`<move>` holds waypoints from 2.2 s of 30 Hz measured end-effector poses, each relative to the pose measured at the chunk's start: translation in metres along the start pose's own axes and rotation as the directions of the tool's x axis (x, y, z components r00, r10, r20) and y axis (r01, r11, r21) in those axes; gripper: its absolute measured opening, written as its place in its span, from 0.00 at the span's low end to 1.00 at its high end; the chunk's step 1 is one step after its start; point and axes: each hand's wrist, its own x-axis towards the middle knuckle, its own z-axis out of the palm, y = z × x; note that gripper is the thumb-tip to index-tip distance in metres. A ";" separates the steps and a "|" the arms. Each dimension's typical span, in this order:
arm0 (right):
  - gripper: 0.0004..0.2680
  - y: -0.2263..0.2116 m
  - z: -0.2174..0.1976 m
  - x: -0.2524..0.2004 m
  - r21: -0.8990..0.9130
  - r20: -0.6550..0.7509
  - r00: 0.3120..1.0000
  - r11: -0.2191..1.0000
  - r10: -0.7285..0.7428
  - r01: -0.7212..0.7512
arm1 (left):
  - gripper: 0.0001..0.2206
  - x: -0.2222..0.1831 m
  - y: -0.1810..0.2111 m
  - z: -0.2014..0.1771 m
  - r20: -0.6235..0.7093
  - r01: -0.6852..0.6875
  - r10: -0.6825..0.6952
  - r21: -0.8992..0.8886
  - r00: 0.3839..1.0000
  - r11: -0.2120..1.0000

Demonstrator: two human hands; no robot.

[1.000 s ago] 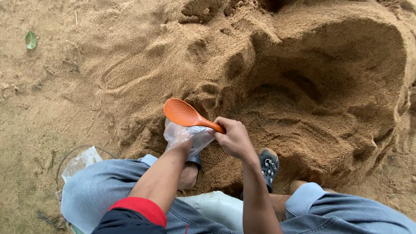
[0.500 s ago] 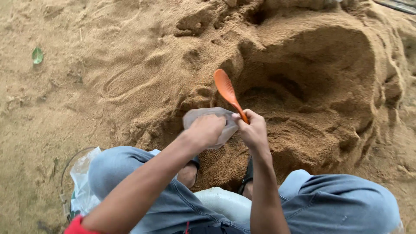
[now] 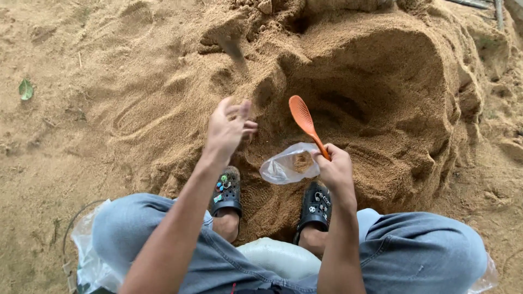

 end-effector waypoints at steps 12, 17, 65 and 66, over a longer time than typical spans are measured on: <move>0.05 -0.016 0.011 0.005 0.124 0.117 0.993 0.992 -0.003 -0.012 | 0.13 0.032 -0.082 0.030 0.334 -0.393 0.220 0.853 0.916 0.342; 0.05 -0.017 0.014 0.007 0.228 0.130 0.991 0.974 -0.032 0.001 | 0.09 0.022 -0.071 0.015 0.401 -0.472 0.275 0.835 0.874 0.283; 0.13 0.172 0.079 0.164 -0.331 -0.166 0.902 0.839 0.399 -0.432 | 0.34 -0.006 0.003 -0.027 0.226 -0.125 -0.074 0.751 0.971 0.648; 0.14 0.176 0.076 0.163 -0.328 -0.185 0.923 0.864 0.336 -0.381 | 0.34 -0.005 0.004 -0.026 0.214 -0.148 -0.051 0.810 0.975 0.567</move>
